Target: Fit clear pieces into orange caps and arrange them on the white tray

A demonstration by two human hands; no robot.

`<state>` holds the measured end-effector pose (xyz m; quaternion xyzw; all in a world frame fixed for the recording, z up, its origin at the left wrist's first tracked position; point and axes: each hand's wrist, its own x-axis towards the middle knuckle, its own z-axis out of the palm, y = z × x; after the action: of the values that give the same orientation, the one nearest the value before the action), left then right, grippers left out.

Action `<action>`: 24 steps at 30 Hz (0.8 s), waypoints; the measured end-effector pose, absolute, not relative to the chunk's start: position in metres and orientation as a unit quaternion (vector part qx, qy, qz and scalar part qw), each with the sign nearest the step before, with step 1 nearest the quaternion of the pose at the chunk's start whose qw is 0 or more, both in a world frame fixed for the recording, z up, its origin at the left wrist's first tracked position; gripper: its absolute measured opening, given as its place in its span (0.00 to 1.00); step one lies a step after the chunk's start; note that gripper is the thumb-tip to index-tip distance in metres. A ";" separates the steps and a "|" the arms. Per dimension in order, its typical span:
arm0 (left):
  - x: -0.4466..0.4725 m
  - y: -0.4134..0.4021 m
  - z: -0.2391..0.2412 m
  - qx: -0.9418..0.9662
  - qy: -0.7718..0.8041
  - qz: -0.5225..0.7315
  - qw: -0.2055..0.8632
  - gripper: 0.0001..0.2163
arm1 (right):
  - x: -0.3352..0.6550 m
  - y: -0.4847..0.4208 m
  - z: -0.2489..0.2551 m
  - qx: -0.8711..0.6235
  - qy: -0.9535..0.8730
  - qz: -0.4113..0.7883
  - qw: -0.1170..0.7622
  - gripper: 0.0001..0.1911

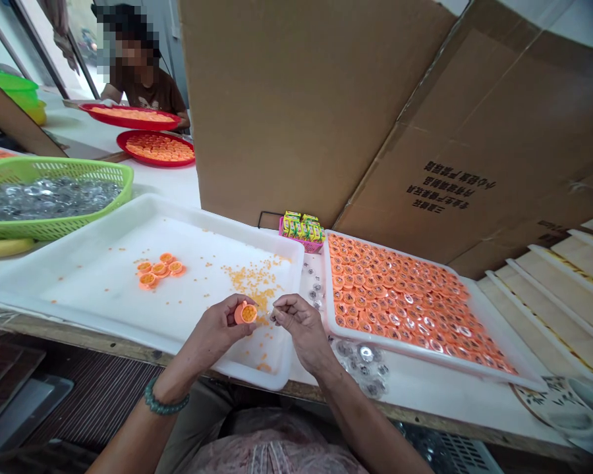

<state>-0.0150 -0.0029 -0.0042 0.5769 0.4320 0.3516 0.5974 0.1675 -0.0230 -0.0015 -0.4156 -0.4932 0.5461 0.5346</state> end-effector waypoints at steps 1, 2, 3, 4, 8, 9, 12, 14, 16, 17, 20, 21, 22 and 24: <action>-0.015 -0.003 -0.004 0.577 0.434 0.351 0.596 0.14 | 0.167 -0.023 -0.002 -0.405 -0.484 0.554 0.543 0.07; -0.015 -0.003 -0.004 0.576 0.435 0.351 0.596 0.14 | 0.167 -0.023 -0.003 -0.396 -0.480 0.560 0.547 0.08; -0.015 -0.003 -0.004 0.575 0.435 0.350 0.597 0.14 | 0.167 -0.023 -0.003 -0.390 -0.481 0.564 0.546 0.09; -0.015 -0.003 -0.004 0.574 0.435 0.350 0.599 0.14 | 0.167 -0.024 -0.003 -0.387 -0.484 0.568 0.542 0.10; -0.013 -0.002 -0.004 0.566 0.431 0.353 0.608 0.14 | 0.167 -0.025 -0.002 -0.394 -0.478 0.580 0.529 0.07; -0.013 -0.002 -0.004 0.564 0.431 0.354 0.609 0.14 | 0.166 -0.026 -0.001 -0.397 -0.471 0.582 0.531 0.07; -0.013 -0.002 -0.003 0.563 0.428 0.354 0.612 0.14 | 0.166 -0.026 0.001 -0.410 -0.456 0.585 0.530 0.07; -0.013 -0.002 -0.003 0.566 0.430 0.353 0.608 0.14 | 0.165 -0.027 0.003 -0.417 -0.452 0.587 0.526 0.09; -0.013 -0.003 -0.003 0.569 0.433 0.354 0.603 0.14 | 0.165 -0.027 0.005 -0.423 -0.447 0.590 0.523 0.10; -0.013 -0.003 -0.003 0.570 0.434 0.355 0.601 0.14 | 0.165 -0.027 0.006 -0.424 -0.443 0.593 0.522 0.10; -0.013 -0.003 -0.002 0.568 0.433 0.357 0.602 0.14 | 0.163 -0.027 0.008 -0.432 -0.427 0.601 0.520 0.12; -0.013 -0.003 -0.002 0.566 0.433 0.357 0.603 0.14 | 0.162 -0.027 0.008 -0.437 -0.422 0.601 0.519 0.12; -0.013 -0.003 -0.001 0.565 0.434 0.358 0.604 0.14 | 0.162 -0.027 0.008 -0.443 -0.419 0.600 0.519 0.12; -0.013 -0.003 -0.001 0.567 0.435 0.358 0.601 0.14 | 0.161 -0.027 0.007 -0.453 -0.420 0.591 0.518 0.12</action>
<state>-0.0130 -0.0028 -0.0011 0.5665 0.4352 0.3581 0.6012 0.1615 -0.0265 0.0073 -0.4534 -0.4199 0.5914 0.5180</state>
